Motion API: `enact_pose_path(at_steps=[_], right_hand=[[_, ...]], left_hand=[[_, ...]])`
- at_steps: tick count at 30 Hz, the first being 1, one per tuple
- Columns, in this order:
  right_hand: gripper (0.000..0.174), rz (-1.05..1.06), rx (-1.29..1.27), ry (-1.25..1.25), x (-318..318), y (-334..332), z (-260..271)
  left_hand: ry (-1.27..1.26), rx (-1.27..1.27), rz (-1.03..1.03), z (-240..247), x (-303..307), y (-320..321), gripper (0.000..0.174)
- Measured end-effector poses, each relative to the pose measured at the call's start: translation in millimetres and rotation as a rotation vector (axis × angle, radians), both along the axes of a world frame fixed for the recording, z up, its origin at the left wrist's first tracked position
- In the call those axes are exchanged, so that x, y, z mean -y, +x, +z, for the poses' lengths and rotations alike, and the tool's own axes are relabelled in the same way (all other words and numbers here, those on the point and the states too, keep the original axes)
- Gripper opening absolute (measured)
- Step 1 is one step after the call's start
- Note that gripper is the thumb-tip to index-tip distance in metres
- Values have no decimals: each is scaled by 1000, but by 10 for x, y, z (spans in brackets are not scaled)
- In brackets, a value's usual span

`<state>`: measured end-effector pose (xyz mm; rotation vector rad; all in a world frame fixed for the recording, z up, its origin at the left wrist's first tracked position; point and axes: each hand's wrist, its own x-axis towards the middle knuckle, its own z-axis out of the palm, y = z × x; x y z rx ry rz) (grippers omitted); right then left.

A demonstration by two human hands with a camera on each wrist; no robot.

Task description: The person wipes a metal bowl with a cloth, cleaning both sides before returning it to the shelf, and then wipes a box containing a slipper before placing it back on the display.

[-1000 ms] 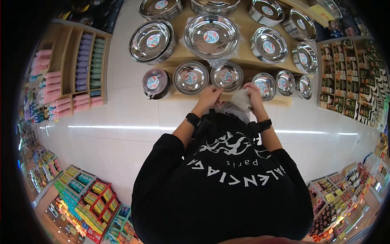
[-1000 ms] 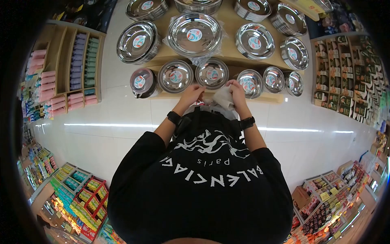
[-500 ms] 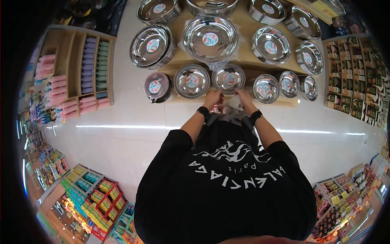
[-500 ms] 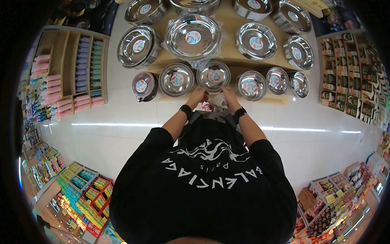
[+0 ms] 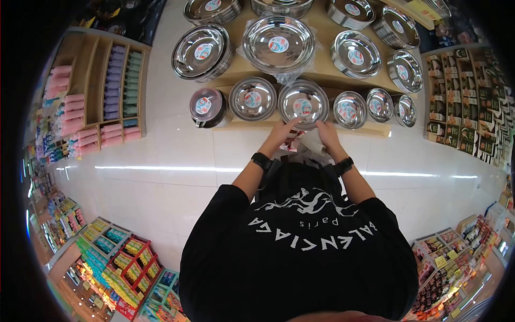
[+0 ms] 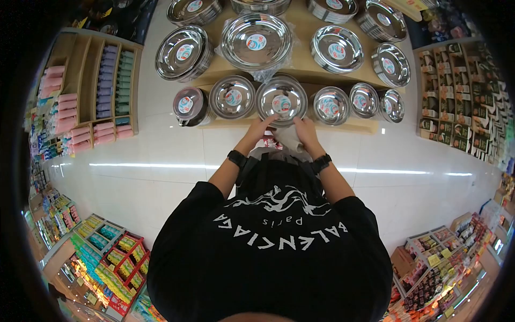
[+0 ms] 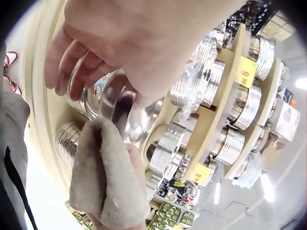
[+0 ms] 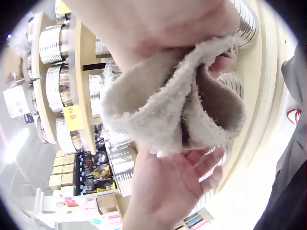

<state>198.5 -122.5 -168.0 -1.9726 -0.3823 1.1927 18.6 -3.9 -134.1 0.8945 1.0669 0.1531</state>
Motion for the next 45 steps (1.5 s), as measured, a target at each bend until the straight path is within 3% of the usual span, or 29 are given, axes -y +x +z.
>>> enact_pose_path(at_steps=[2,5,8,10,12,14,17,18,21,24,27,28,30,33,36,39,42,45], right_hand=[[39,44,-130,52,136,-31,284],[33,65,-297,35,270,-136,790],[29,-56,-467,145,417,-159,1065],[31,-207,-310,265,623,-20,895],[41,-328,-232,403,816,84,900],[57,-422,-234,580,877,158,1171],[69,-448,-252,805,1008,185,1692],[58,-437,-223,824,1072,189,1833],[53,-179,275,786,1350,183,1992],[49,336,1054,882,1604,153,2146],[49,664,1435,817,1826,176,2214],[47,700,1437,791,1930,189,2111],[43,771,1432,731,2159,172,1925],[44,831,1160,714,2566,-7,1945],[44,675,823,719,2891,-303,1780],[47,458,438,764,3013,-428,1797],[50,202,39,770,3075,-445,1769],[49,95,29,899,3117,-473,1813]], left_hand=[[-12,223,190,84,121,-58,53],[-124,259,310,16,274,-168,40],[-93,307,430,-207,410,-239,31],[160,252,402,-852,505,-352,26],[282,221,407,-838,608,-390,28],[290,227,438,-129,645,-355,40],[568,257,379,632,854,-268,47],[582,262,369,745,956,-240,48],[658,267,347,1030,1317,-163,50],[831,253,331,1250,1753,-29,50],[734,320,407,1207,2098,39,50],[680,331,445,1284,2256,47,50],[745,339,471,1251,2457,93,51],[788,276,459,1181,2756,99,45],[743,253,459,1125,2993,220,39],[685,290,371,919,3192,221,57],[714,304,306,962,3360,275,57],[715,321,277,992,3497,264,56]])
